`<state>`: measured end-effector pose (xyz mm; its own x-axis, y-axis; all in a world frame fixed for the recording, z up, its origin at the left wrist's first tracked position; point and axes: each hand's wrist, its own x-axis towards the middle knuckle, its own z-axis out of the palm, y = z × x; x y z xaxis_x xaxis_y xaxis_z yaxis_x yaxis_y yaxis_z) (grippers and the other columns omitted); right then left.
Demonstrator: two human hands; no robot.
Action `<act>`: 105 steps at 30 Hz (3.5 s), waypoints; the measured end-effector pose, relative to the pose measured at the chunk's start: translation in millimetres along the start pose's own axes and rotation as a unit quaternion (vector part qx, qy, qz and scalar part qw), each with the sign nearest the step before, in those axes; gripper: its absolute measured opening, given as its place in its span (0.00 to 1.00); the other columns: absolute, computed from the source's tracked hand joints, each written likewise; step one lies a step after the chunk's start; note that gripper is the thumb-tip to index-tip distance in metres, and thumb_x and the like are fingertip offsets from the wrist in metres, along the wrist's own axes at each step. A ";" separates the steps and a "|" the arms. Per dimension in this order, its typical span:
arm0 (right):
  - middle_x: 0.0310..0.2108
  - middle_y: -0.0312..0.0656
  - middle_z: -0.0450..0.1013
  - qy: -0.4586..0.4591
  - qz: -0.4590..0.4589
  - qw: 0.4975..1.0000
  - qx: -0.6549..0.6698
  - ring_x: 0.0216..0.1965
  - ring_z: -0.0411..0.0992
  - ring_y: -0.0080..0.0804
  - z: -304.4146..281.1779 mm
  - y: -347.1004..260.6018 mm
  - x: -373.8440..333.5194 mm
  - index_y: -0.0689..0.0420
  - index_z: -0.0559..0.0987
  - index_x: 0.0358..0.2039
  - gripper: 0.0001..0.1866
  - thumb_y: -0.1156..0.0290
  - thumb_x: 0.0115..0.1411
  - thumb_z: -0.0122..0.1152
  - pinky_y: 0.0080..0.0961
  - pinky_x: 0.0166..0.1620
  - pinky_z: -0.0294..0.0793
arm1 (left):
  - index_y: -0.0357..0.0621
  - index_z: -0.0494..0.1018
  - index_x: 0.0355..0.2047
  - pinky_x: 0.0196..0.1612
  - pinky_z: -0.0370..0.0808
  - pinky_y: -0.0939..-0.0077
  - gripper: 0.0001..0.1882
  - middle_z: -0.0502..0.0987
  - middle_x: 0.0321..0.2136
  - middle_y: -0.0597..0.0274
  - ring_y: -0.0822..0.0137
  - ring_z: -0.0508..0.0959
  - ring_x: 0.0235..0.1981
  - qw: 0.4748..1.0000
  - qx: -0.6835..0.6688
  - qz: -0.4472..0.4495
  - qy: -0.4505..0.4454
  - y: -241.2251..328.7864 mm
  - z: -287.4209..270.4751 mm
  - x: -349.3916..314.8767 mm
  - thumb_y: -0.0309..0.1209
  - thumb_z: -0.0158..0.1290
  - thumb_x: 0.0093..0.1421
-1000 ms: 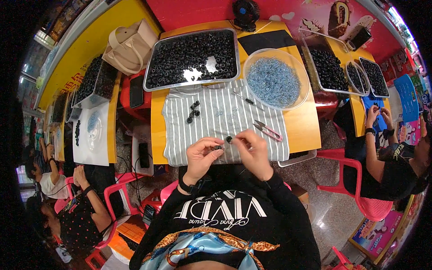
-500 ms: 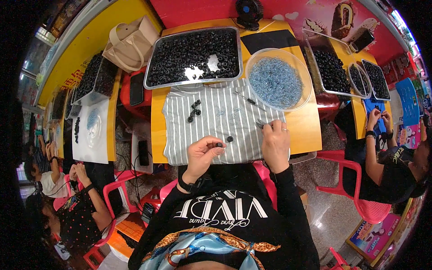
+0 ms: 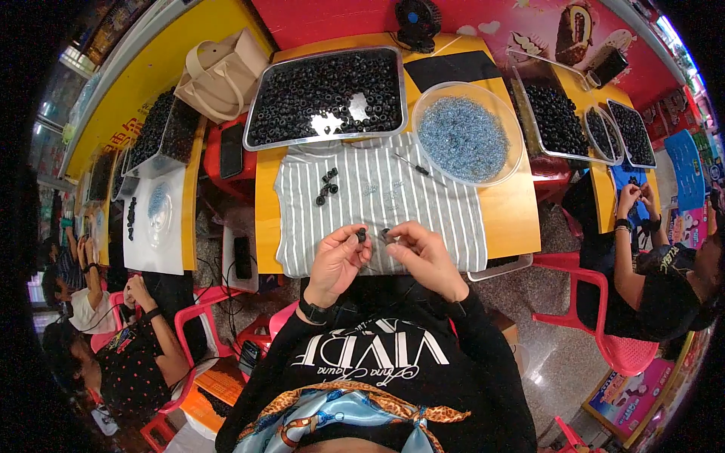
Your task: Sorting and inspecting small black plastic components at a workstation.
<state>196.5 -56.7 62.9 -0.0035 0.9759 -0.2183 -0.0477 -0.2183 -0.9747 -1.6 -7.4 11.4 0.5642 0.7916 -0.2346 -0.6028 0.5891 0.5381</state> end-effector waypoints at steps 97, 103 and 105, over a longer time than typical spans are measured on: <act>0.32 0.42 0.69 -0.001 -0.379 0.757 -0.531 0.34 0.68 0.42 29.0 26.0 26.7 0.59 0.75 0.29 0.06 0.74 0.49 0.56 0.35 0.35 0.68 | 0.35 0.72 0.43 0.43 0.71 0.61 0.17 0.74 0.38 0.49 0.48 0.74 0.38 0.654 0.649 0.387 -0.019 19.2 53.8 4.6 0.22 0.56 0.50; 0.37 0.45 0.74 -0.009 -0.347 0.885 -0.312 0.41 0.72 0.47 31.1 46.4 29.6 0.54 0.77 0.39 0.14 0.68 0.50 0.60 0.40 0.39 0.72 | 0.36 0.74 0.42 0.48 0.66 0.59 0.21 0.72 0.46 0.52 0.51 0.71 0.46 0.617 0.669 0.401 -0.104 5.0 59.4 11.1 0.35 0.59 0.51; 0.37 0.47 0.74 -0.014 -0.335 0.886 -0.320 0.37 0.73 0.50 22.0 76.8 26.3 0.56 0.77 0.38 0.14 0.68 0.48 0.61 0.39 0.37 0.73 | 0.35 0.74 0.42 0.49 0.65 0.57 0.21 0.73 0.45 0.49 0.48 0.72 0.46 0.625 0.664 0.385 -0.143 3.9 60.2 14.0 0.38 0.58 0.53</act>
<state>170.7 -47.6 -16.6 -0.2139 0.8856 0.4123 0.5280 0.4599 -0.7139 37.9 -3.8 58.9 0.5880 0.5845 0.5591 0.1358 -0.7527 0.6442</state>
